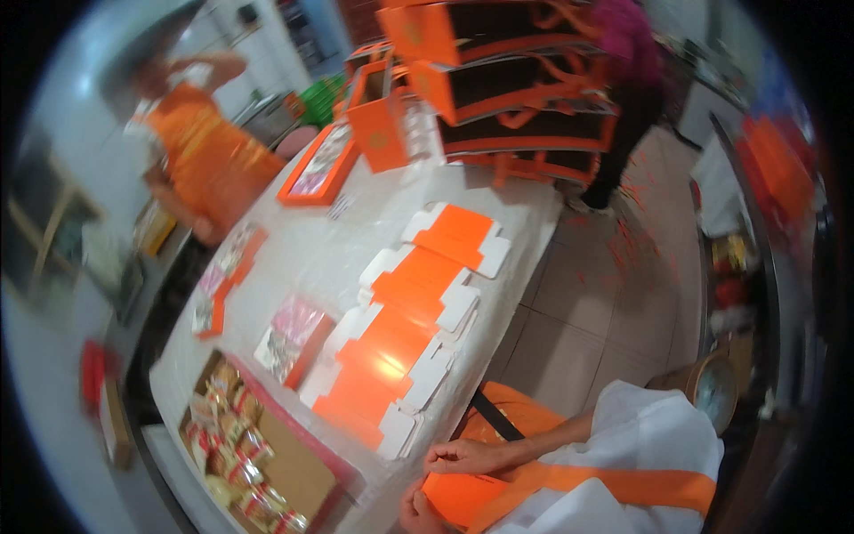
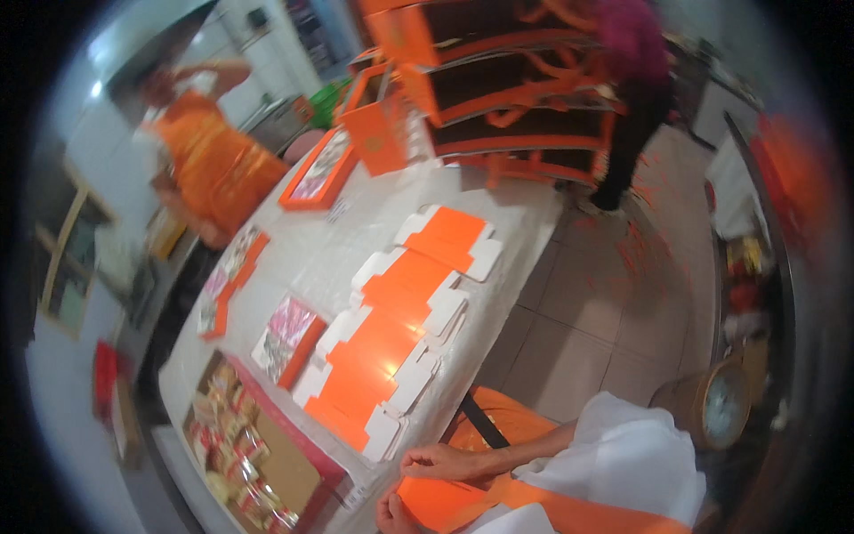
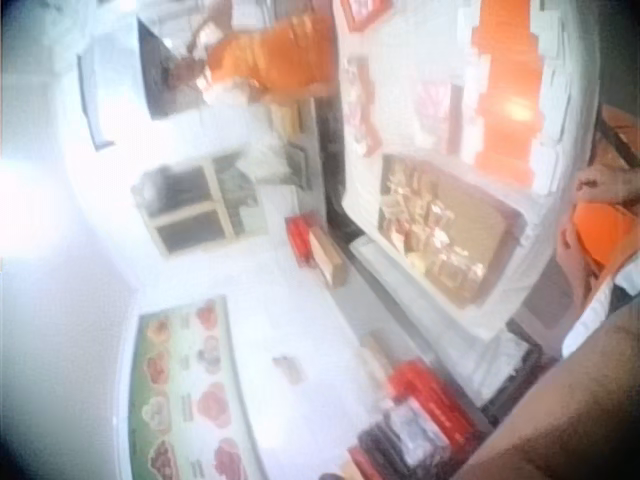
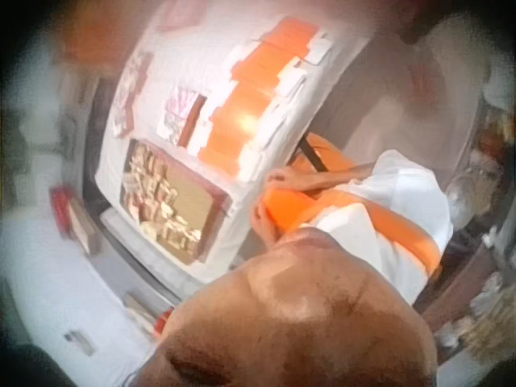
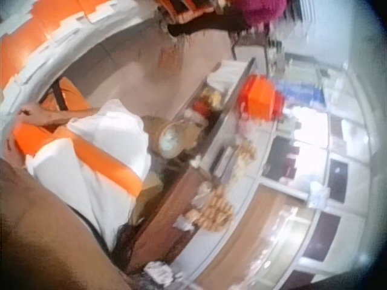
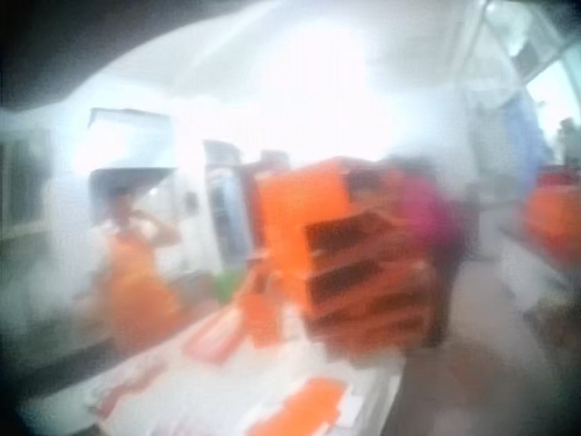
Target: The person folds flat orange cardboard pieces into small boxes, inserts individually wrapped snack packets, and closes the boxes. Completed boxes are stacked on the table. The person repeats this process for multiple units.
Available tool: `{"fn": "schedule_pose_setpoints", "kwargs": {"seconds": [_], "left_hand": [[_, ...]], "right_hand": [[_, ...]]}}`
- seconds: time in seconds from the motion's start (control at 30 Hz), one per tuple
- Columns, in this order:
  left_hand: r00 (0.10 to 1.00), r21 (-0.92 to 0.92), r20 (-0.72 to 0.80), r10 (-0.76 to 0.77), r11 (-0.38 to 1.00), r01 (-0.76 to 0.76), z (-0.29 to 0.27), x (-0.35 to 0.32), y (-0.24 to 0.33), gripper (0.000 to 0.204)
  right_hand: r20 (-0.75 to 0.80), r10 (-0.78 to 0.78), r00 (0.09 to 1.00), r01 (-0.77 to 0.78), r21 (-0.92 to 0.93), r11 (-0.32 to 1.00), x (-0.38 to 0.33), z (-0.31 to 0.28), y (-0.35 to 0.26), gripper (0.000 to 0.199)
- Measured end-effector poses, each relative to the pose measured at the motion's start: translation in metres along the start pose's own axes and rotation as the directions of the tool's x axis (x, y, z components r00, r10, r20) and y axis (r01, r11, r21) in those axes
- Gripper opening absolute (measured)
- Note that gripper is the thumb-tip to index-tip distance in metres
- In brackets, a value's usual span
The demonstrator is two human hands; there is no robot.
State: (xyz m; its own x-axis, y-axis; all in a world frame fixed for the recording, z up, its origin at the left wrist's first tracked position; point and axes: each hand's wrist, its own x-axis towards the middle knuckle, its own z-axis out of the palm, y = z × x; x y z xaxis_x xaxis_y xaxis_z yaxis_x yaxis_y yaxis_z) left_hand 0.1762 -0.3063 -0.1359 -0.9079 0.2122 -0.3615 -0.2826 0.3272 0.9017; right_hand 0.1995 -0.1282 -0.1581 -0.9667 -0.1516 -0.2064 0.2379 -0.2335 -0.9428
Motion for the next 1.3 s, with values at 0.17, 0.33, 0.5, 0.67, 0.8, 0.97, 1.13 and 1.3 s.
{"fn": "schedule_pose_setpoints", "kwargs": {"seconds": [0.17,0.33,0.5,0.67,0.8,0.97,1.13,1.3], "left_hand": [[0.995,0.008,-0.049,0.081,0.997,-0.081,0.001,0.004,-0.03,0.033],[0.914,0.398,0.02,0.406,0.835,-0.38,0.003,0.016,-0.049,0.037],[0.963,-0.091,-0.106,0.248,0.962,-0.258,0.023,-0.015,-0.029,0.031],[0.935,0.003,-0.164,0.314,0.948,-0.318,0.026,-0.025,-0.015,0.021],[0.895,0.034,-0.103,0.433,0.901,-0.432,0.028,-0.025,-0.026,0.018],[0.969,-0.348,-0.09,0.23,0.904,-0.247,0.027,-0.021,-0.031,0.013],[0.992,-0.796,-0.022,0.123,0.598,-0.092,0.027,0.008,-0.007,0.026],[0.947,-0.651,0.266,0.182,0.758,0.038,0.045,0.022,0.012,0.05]], "right_hand": [[-0.047,-0.117,0.992,0.118,0.018,0.993,-0.005,-0.002,0.007,0.034],[-0.099,-0.166,0.981,0.164,-0.029,0.986,-0.016,-0.005,0.002,0.03],[-0.145,-0.173,0.974,0.158,-0.111,0.981,-0.026,-0.005,0.007,0.023],[-0.044,-0.186,0.982,0.186,0.01,0.982,-0.038,-0.011,0.022,0.014],[-0.019,-0.189,0.982,0.19,0.039,0.981,-0.036,-0.019,0.023,0.012],[0.004,-0.146,0.989,0.146,0.012,0.989,-0.034,-0.012,0.019,0.017],[-0.184,-0.039,0.982,0.097,0.317,0.943,-0.006,-0.018,0.0,0.018],[-0.182,-0.141,0.973,0.229,0.696,0.681,0.042,-0.026,-0.027,0.018]]}}
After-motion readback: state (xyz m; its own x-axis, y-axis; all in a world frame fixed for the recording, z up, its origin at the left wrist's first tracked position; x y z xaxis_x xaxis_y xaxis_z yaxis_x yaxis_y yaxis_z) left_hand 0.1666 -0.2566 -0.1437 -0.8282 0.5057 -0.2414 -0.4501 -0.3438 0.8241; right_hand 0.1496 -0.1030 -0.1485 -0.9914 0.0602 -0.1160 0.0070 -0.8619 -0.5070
